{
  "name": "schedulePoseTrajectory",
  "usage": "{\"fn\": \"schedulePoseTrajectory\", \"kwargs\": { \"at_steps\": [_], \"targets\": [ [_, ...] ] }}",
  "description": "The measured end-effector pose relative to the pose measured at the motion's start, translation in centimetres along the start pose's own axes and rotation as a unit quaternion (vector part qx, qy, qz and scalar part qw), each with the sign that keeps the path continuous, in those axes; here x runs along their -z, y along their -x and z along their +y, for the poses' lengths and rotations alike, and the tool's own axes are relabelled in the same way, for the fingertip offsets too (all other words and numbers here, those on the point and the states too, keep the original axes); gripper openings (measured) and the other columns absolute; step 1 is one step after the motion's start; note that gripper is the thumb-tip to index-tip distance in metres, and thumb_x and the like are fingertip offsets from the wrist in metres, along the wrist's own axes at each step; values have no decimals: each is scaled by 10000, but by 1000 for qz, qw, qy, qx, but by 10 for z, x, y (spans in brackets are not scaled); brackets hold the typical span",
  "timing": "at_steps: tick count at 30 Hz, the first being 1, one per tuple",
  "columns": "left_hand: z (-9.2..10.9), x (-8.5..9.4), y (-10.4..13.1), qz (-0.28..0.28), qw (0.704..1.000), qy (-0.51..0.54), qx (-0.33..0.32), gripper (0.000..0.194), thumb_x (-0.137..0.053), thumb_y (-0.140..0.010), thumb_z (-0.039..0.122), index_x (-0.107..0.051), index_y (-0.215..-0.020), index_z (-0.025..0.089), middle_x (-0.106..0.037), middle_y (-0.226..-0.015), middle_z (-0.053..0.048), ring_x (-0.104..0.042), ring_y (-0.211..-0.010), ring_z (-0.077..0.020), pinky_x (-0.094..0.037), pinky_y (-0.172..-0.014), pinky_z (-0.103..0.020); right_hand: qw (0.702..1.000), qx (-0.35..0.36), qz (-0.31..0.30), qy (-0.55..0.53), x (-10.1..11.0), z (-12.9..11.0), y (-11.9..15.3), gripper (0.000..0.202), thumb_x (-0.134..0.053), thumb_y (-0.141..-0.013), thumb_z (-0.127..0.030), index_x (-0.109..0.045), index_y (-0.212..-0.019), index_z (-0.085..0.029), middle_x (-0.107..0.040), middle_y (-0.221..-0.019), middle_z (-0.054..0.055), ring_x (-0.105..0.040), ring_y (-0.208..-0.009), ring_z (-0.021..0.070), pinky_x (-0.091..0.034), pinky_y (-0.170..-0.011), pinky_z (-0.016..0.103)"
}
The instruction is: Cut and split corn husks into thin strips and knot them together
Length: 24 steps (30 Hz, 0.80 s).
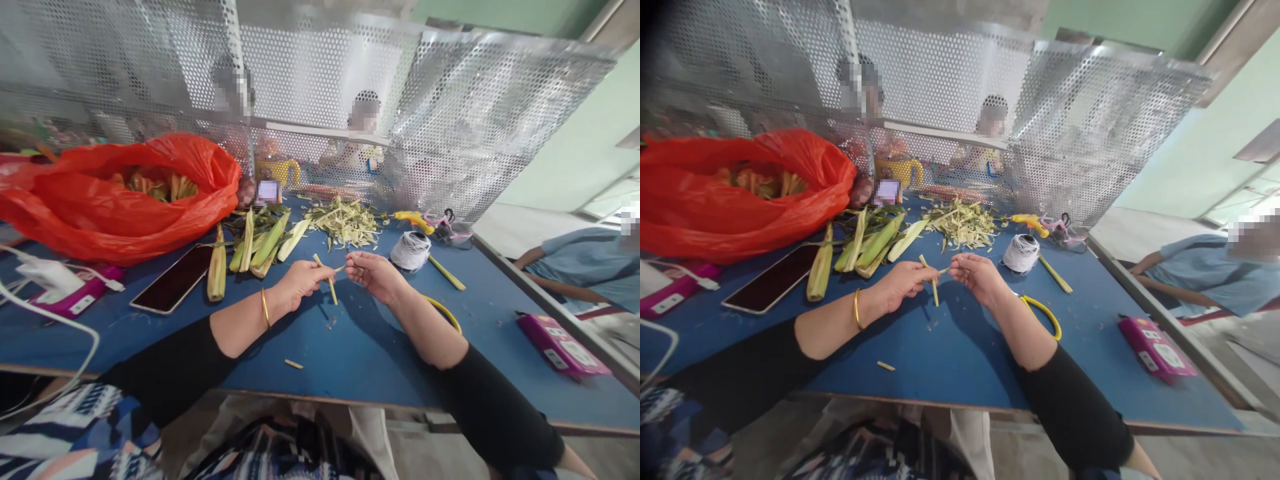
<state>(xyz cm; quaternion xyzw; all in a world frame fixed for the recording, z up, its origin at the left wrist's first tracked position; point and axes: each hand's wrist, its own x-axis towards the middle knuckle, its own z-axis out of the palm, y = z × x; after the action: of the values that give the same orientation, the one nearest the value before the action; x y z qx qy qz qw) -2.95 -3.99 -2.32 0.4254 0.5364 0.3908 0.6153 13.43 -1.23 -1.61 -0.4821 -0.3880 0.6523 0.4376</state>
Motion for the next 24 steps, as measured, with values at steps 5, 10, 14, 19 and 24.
{"fn": "schedulePoseTrajectory", "kwargs": {
  "at_steps": [5, 10, 14, 19, 24],
  "targets": [
    [4, 1, 1, 47, 998, -28, 2, 192, -619, -730, 152, -576, -545, 125, -394, -429, 63, -226, -368, -27, -98, -413, -212, 947, 156, 170, 223, 15, -18, -3, 12, -591, -779, -182, -583, -786, -187, -660, -751, 15, -634, -649, 132, -477, -674, 277],
    [5, 8, -4, 65, 998, -18, -9, 184, -615, -718, 139, -570, -540, 121, -432, -461, 47, -238, -375, -25, -90, -402, -202, 703, 180, 173, 666, 45, -35, 38, 119, -579, -800, -293, -630, -870, -211, -694, -865, 50, -625, -790, 209, -396, -659, 297],
    [8, 12, -5, 77, 997, 8, -12, 189, -610, -709, 134, -553, -529, 123, -501, -509, 20, -269, -383, -22, -111, -393, -194, 575, 55, 152, 802, 72, -16, 83, 170, -540, -817, -277, -642, -907, -175, -675, -957, 118, -638, -844, 246, -371, -632, 291],
    [11, 14, -6, 86, 996, 23, -9, 190, -619, -705, 125, -540, -532, 122, -540, -539, 4, -304, -384, -17, -117, -385, -186, 576, 42, 128, 806, 90, 1, 100, 421, -500, -759, -138, -594, -1168, -154, -661, -1037, 141, -629, -935, 253, -380, -685, 279],
    [11, 17, -8, 79, 996, 28, -6, 191, -646, -700, 107, -538, -544, 125, -523, -526, 17, -301, -369, -8, -109, -375, -180, 628, 37, 121, 768, 94, -3, 89, 515, -535, -710, -156, -566, -1224, -154, -665, -824, 87, -612, -735, 226, -342, -607, 279]
  ]
}}
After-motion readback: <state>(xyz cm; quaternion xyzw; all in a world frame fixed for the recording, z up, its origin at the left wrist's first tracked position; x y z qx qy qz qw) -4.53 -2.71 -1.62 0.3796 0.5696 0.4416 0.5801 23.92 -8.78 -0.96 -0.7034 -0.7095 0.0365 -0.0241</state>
